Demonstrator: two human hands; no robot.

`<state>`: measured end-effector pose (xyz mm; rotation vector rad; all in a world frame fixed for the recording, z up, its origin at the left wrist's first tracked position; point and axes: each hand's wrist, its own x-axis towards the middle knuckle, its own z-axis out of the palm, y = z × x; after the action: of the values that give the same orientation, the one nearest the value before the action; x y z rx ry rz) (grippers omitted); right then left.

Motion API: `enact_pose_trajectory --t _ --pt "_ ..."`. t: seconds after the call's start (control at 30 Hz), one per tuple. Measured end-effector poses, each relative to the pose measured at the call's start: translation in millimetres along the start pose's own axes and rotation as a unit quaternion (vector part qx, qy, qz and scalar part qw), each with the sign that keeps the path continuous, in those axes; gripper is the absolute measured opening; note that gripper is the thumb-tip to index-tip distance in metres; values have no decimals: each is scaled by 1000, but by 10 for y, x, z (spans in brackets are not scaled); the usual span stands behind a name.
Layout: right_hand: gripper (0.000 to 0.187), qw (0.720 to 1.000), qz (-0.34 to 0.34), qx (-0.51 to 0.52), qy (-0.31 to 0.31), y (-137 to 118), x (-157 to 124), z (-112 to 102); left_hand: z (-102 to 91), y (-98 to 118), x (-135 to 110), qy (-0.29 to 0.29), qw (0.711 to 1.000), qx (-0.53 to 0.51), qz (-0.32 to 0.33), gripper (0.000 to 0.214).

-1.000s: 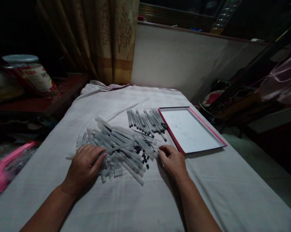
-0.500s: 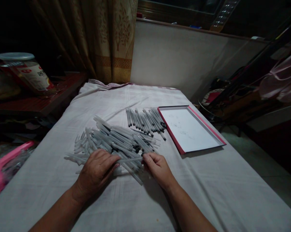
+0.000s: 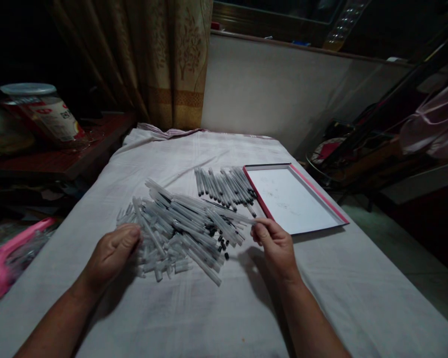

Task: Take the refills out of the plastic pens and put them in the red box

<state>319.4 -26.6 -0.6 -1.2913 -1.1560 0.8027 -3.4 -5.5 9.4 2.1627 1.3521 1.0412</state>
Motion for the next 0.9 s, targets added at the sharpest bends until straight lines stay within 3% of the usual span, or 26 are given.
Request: enact_pose_trajectory --t 0.07,0.17,0.3,0.43,0.57,0.73,0.9 --pt "21 998 -23 -53 24 63 39 -26 -33 -29 16 43 998 -7 -35 42" --pt "19 984 -81 -161 2 172 25 27 -15 -69 26 98 994 37 -34 27" --pt "17 954 -157 -255 -31 262 -34 118 15 -196 29 136 981 133 -26 25" --pt "15 927 -184 -321 -69 254 -64 152 55 -288 27 120 976 180 17 27" --pt "13 910 -194 -357 -80 239 -77 161 166 -245 3 86 978 182 57 26" --pt "16 914 -198 -349 -64 260 -73 147 263 -169 -21 49 977 179 102 24" --pt "20 923 -188 -334 -35 292 8 74 237 -219 -17 59 977 180 100 23"
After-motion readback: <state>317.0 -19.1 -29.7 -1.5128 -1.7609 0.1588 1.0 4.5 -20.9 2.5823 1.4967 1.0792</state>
